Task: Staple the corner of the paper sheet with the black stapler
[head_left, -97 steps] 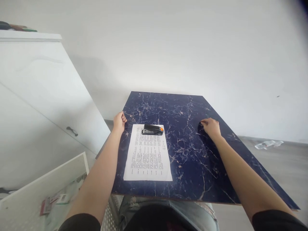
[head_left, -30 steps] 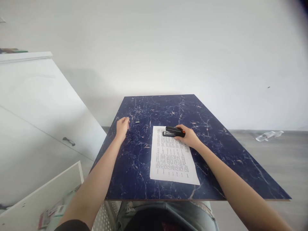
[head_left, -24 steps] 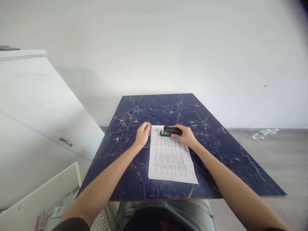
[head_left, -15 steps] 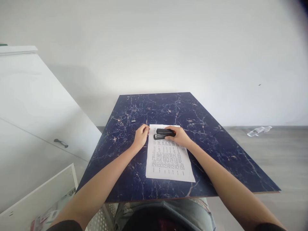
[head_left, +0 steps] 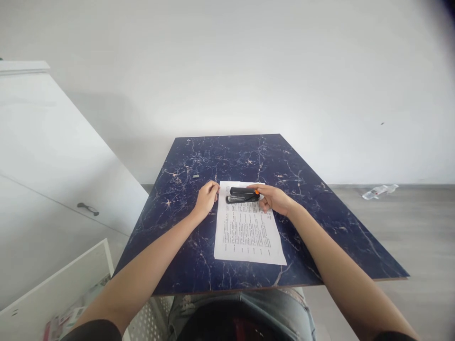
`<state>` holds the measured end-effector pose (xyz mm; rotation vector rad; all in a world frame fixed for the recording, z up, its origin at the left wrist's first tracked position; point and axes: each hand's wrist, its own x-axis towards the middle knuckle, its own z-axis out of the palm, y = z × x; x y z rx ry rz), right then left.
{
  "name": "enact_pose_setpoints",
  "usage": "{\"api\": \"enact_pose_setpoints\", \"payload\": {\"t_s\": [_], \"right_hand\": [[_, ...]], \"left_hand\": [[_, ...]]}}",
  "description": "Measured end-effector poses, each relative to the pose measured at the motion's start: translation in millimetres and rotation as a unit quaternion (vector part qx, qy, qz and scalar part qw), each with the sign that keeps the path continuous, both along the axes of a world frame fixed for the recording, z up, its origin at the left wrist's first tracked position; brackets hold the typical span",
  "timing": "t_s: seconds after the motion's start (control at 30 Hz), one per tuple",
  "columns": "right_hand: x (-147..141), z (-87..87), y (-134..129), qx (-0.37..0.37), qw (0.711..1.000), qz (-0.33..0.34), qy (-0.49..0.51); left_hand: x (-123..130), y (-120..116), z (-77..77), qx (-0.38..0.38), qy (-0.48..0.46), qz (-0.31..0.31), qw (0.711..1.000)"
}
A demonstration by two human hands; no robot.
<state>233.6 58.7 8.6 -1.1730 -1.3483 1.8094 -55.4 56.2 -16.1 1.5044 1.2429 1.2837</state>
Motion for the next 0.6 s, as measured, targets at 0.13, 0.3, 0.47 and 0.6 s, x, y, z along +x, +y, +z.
{"api": "enact_pose_setpoints", "payload": {"t_s": [0.13,0.3,0.47,0.6], "right_hand": [[-3.5,-1.8,1.3,-0.014,1.000,-0.001,0.017],[-0.2,1.3,1.2,0.001,1.000,0.021,0.012],[-0.8,6.4,0.6,-0.005,1.000,0.022,-0.002],[-1.7,7.2,0.2,-0.016,1.000,0.015,0.009]], "left_hand": [[-0.1,1.6,-2.2,-0.013,-0.046,0.008,0.999],[0.0,3.0,-5.3,-0.019,-0.052,0.014,0.998],[-1.2,4.3,-7.3,-0.012,-0.030,0.011,0.999],[-1.6,4.6,-7.9,-0.012,-0.021,0.016,1.000]]}}
